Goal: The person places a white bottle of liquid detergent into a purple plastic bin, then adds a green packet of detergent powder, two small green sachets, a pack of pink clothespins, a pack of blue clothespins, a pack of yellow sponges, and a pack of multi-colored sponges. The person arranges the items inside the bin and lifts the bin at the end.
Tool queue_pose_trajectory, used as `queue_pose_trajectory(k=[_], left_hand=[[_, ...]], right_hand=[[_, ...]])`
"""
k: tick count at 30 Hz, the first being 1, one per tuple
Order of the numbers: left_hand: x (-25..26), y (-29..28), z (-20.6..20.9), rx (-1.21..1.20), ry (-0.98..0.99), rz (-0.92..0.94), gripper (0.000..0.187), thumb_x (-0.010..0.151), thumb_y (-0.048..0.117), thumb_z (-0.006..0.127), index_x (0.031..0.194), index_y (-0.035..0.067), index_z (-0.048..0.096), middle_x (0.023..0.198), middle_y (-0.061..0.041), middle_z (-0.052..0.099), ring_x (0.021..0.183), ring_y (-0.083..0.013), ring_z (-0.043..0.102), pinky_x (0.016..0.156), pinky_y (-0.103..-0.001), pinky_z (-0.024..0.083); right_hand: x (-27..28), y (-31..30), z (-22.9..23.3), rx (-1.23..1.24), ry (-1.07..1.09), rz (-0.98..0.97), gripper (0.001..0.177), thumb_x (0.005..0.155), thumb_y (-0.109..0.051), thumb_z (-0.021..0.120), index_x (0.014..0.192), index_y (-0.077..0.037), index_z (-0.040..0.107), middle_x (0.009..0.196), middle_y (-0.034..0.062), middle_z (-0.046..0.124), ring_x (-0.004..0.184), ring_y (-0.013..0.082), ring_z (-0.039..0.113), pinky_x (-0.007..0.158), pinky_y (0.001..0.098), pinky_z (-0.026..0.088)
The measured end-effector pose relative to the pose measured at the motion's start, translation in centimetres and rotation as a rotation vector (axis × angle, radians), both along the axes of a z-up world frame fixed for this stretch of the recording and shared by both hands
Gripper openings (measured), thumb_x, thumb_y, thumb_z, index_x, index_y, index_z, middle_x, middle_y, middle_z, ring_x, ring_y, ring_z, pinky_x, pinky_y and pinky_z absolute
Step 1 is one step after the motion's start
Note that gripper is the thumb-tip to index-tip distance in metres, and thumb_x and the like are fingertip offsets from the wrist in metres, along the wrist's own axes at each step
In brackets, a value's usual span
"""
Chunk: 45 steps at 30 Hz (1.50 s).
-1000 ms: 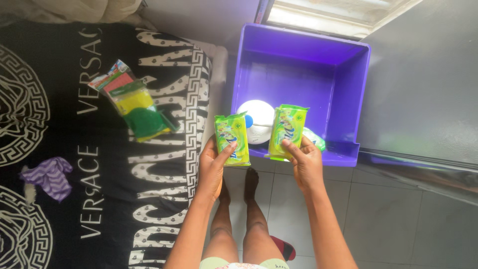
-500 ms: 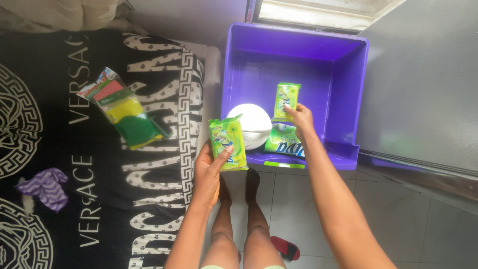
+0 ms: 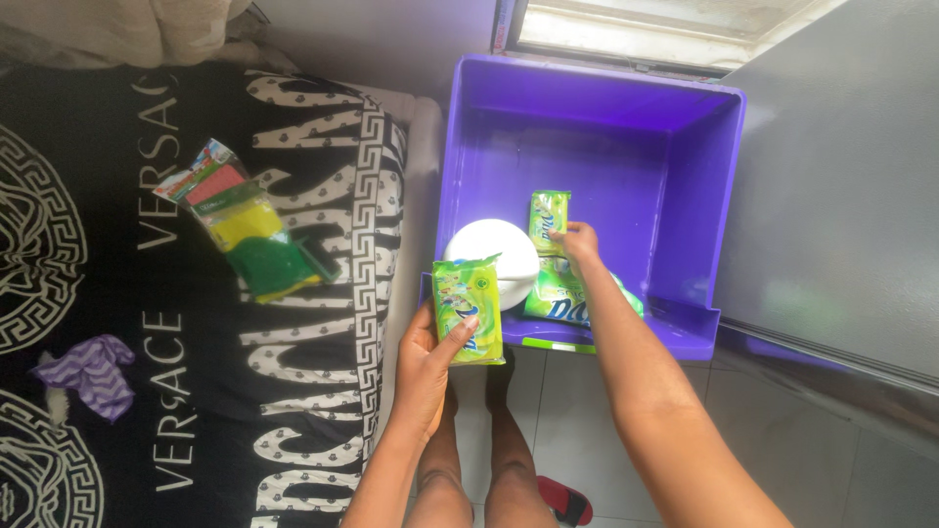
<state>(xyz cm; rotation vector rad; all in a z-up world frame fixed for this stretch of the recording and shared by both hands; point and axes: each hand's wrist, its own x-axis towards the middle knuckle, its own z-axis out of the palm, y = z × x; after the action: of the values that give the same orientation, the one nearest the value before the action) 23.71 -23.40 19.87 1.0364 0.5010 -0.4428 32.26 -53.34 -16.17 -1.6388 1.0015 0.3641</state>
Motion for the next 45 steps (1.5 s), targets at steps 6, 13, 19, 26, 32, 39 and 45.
queue_pose_trajectory(k=[6,13,19,26,32,39,45], left_hand=[[0.3,-0.3,-0.2,-0.007,0.015,0.009,0.047,0.089,0.011,0.073,0.134,0.003,0.059,0.12,-0.007,0.07,0.112,-0.0139,0.065,0.099,-0.032,0.05],[0.6,-0.8,-0.2,0.003,0.011,-0.006,0.047,0.09,0.012,0.073,0.134,0.003,0.06,0.12,-0.007,0.07,0.112,-0.0133,0.065,0.1,-0.032,0.049],[1.1,-2.1,-0.5,-0.037,-0.014,0.012,0.045,0.091,0.012,0.072,0.133,0.002,0.059,0.121,-0.008,0.07,0.113,-0.0139,0.065,0.1,-0.032,0.05],[1.6,-4.0,-0.5,-0.05,-0.035,0.014,0.043,0.093,0.014,0.071,0.132,0.004,0.059,0.119,-0.006,0.069,0.111,-0.0132,0.065,0.097,-0.031,0.051],[1.7,-4.6,-1.0,-0.009,-0.067,0.002,0.041,0.096,0.02,0.071,0.131,0.003,0.06,0.118,-0.005,0.069,0.111,-0.0122,0.063,0.097,-0.03,0.05],[1.6,-3.6,-1.2,0.297,-0.147,-0.124,0.058,0.099,0.037,0.062,0.149,0.011,0.048,0.146,-0.006,0.051,0.132,-0.0122,0.05,0.106,-0.031,0.041],[1.2,-2.3,-2.1,0.33,0.005,-0.046,0.058,0.097,0.036,0.062,0.15,0.014,0.05,0.145,-0.006,0.053,0.116,-0.0185,0.053,0.106,-0.033,0.041]], right_hand=[[-0.4,-0.6,0.2,-0.128,0.023,0.099,0.051,0.077,-0.016,0.088,0.121,0.001,0.069,0.107,0.0136,0.074,0.087,0.0239,0.074,0.073,0.0395,0.059],[-0.7,0.3,4.2,-0.53,-0.052,0.364,0.052,0.074,-0.025,0.091,0.116,0.0,0.071,0.107,0.0185,0.072,0.09,0.0275,0.07,0.077,0.0395,0.055],[-2.4,4.8,18.4,0.012,-0.506,0.02,0.033,0.099,-0.028,0.067,0.114,0.001,0.068,0.107,0.0119,0.073,0.094,0.0184,0.071,0.083,0.0315,0.059],[-7.9,10.0,34.0,0.398,-0.411,0.08,0.045,0.099,-0.029,0.063,0.128,0.004,0.067,0.117,0.0124,0.074,0.104,0.0177,0.071,0.086,0.0319,0.06],[-7.5,11.0,35.8,0.403,-0.357,0.118,0.053,0.087,-0.014,0.075,0.134,0.003,0.059,0.119,0.0121,0.072,0.106,0.0175,0.068,0.091,0.0328,0.055],[-4.8,8.5,32.4,0.418,-0.46,0.061,0.046,0.091,-0.01,0.072,0.134,0.005,0.063,0.118,0.0115,0.072,0.104,0.0158,0.066,0.089,0.0299,0.051],[5.3,5.6,21.7,0.331,-0.452,0.086,0.057,0.09,-0.014,0.075,0.139,0.007,0.053,0.122,0.0184,0.071,0.106,0.0203,0.071,0.085,0.0293,0.058]])
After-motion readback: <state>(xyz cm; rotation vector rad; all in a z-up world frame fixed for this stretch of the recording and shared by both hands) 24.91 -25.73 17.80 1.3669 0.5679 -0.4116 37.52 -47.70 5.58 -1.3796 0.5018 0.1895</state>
